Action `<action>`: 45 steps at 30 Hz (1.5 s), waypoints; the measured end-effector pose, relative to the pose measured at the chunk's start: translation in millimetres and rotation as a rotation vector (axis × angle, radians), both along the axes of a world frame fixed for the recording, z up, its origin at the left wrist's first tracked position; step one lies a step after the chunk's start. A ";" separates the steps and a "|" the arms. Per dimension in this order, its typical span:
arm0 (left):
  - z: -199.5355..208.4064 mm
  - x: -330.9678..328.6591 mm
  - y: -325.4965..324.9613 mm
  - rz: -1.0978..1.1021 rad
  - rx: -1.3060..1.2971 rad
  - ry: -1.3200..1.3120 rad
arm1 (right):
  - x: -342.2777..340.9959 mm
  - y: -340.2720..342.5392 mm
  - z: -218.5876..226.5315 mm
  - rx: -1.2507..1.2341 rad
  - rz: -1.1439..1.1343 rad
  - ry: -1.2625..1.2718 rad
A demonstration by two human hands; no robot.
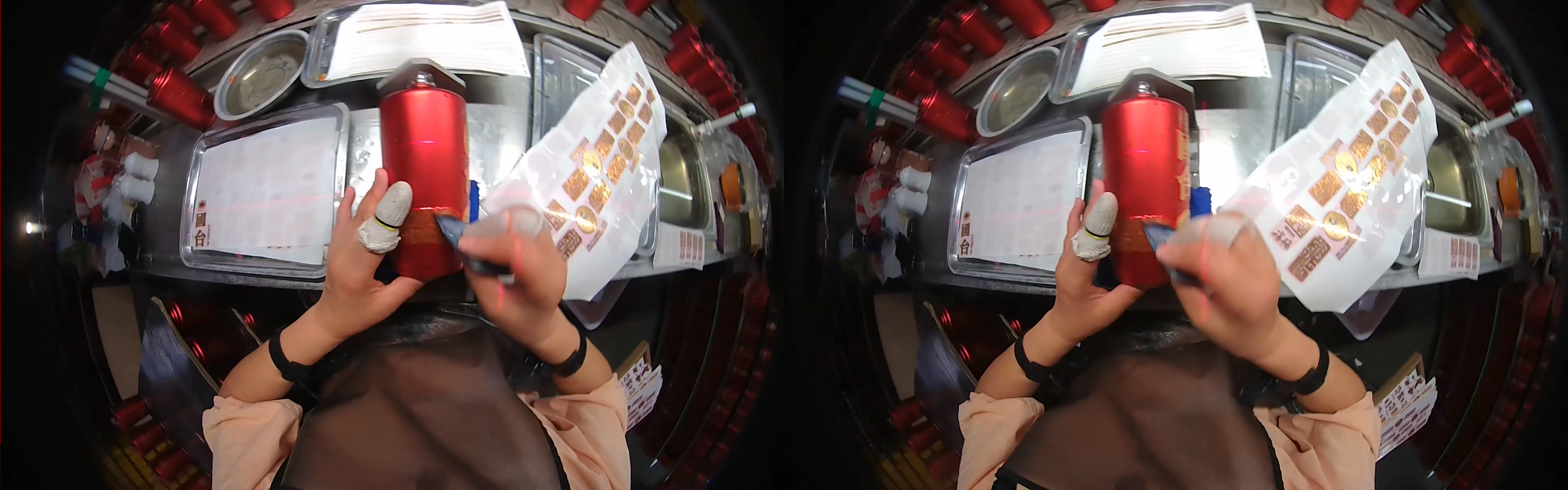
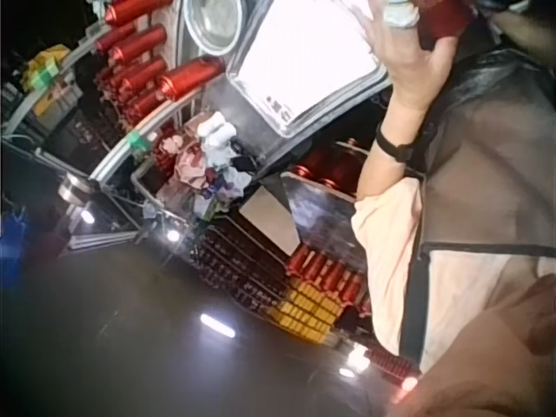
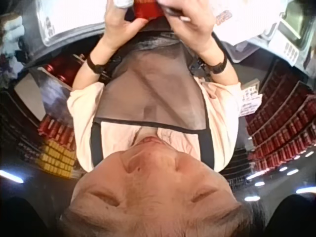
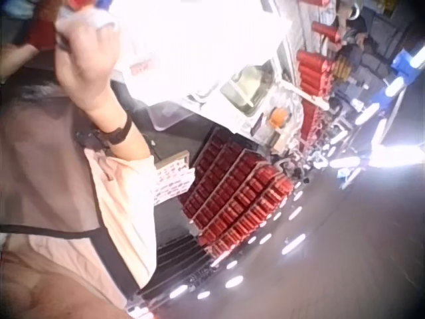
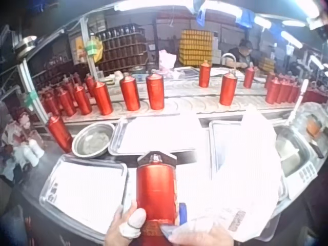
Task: Applying and smoothing decorative labels onto red metal canisters at an industrial workstation.
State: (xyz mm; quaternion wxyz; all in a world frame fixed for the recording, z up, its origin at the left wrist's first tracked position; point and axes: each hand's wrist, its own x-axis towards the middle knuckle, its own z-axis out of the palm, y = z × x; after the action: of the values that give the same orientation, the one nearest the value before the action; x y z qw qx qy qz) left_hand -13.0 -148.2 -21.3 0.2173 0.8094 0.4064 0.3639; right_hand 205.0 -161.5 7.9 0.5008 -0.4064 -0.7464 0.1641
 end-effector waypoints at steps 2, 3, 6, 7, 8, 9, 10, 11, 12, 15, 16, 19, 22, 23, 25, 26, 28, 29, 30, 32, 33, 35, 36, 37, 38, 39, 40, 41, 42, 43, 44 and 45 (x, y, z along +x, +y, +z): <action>-1.1 1.4 2.3 0.009 -0.005 -0.045 | 1.8 -11.8 1.8 0.027 0.098 -0.053; -1.4 1.3 1.9 -0.008 -0.016 -0.016 | 1.2 -14.1 8.1 -0.048 0.146 -0.011; 0.0 1.5 1.7 -0.011 0.001 -0.023 | -1.9 -2.2 16.7 -0.238 0.056 0.061; 3.3 0.2 0.7 0.004 0.007 -0.016 | -3.7 10.5 19.2 -0.276 0.049 0.095; 5.6 -0.4 -0.3 0.019 0.014 -0.010 | -2.6 20.6 18.6 -0.292 -0.011 0.037; 6.9 -0.9 0.0 0.023 0.016 -0.015 | -3.1 28.8 18.6 -0.313 -0.069 0.101; 7.9 -1.1 0.9 0.011 0.004 -0.013 | -3.8 34.4 18.3 -0.332 -0.125 0.166; 8.5 -1.4 1.1 -0.001 -0.007 -0.011 | 0.7 37.0 14.6 -0.230 -0.153 0.138; 7.6 -3.0 1.9 0.014 -0.003 -0.012 | 1.4 35.8 14.3 -0.228 -0.138 0.136; 4.3 0.5 1.4 0.030 -0.020 -0.048 | 1.0 18.2 16.2 -0.240 -0.021 0.044; 0.4 -0.7 0.7 0.033 -0.020 -0.052 | 1.1 21.4 16.3 -0.240 -0.018 0.039; -9.0 -4.2 2.7 0.014 -0.034 -0.034 | 1.8 30.1 18.2 -0.106 -0.193 0.022; -9.2 -3.5 2.2 -0.007 -0.035 -0.098 | -6.9 13.9 22.6 -0.064 -0.026 -0.146; -7.5 -2.0 1.4 0.004 -0.040 -0.115 | -6.0 5.2 21.5 -0.041 -0.018 -0.204; -10.5 -0.1 2.7 0.013 -0.023 -0.126 | -5.6 -7.4 20.4 -0.039 0.075 -0.208; -8.4 0.1 4.2 0.021 -0.021 -0.134 | -7.7 -10.8 22.9 -0.075 0.139 -0.188; -2.1 -1.3 1.2 0.032 -0.018 -0.136 | -10.9 -14.7 23.7 -0.109 0.111 -0.144; -5.5 -2.2 -0.2 0.061 0.025 -0.126 | -10.5 -10.5 22.0 -0.177 -0.015 -0.062; -4.0 -1.7 -0.8 0.058 0.021 -0.131 | -9.9 -5.2 20.5 -0.241 -0.145 0.019; 1.0 -0.8 -2.2 0.070 0.032 -0.096 | -12.7 -7.0 20.6 -0.119 -0.064 -0.184; -0.3 -0.1 -0.7 0.073 0.031 -0.097 | -16.2 -11.1 23.3 -0.123 0.016 -0.152; -2.6 2.6 2.9 0.082 0.066 -0.093 | -18.9 -14.8 23.9 -0.151 0.124 -0.050; 0.6 2.5 1.7 0.082 0.065 -0.092 | -16.7 -15.1 22.8 -0.153 0.125 -0.049; 6.1 2.0 0.4 0.093 0.061 -0.041 | -12.1 -14.4 20.8 -0.182 -0.018 -0.039; 9.4 1.4 -1.0 0.103 0.058 0.010 | -10.0 -13.1 19.7 -0.209 -0.161 -0.029; 7.9 2.4 -0.9 0.101 0.059 0.008 | -10.2 -3.8 18.7 -0.111 -0.095 -0.104; 5.7 3.5 -0.9 0.106 0.080 0.006 | -14.2 -2.1 20.4 -0.042 -0.017 -0.195; 4.3 4.6 -0.3 0.110 0.102 0.004 | -15.9 -5.1 23.5 -0.060 0.079 -0.176; 4.8 4.4 0.6 0.107 0.102 0.005 | -17.6 -10.0 26.8 -0.079 0.175 -0.154; 5.4 4.2 2.0 0.093 0.106 0.007 | -18.5 -12.3 29.0 -0.193 0.201 -0.068; 5.8 4.3 3.2 0.079 0.110 0.010 | -15.7 -9.7 28.5 -0.271 0.102 -0.062; 7.4 6.2 0.9 0.102 0.105 -0.058 | -16.3 0.4 33.7 -0.313 0.032 -0.051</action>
State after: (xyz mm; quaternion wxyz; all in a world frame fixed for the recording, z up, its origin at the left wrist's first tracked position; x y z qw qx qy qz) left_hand -6.7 -147.3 -13.9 0.1675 0.7872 0.4209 0.4185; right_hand 188.7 -161.1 41.7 0.4097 -0.4715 -0.7305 0.2760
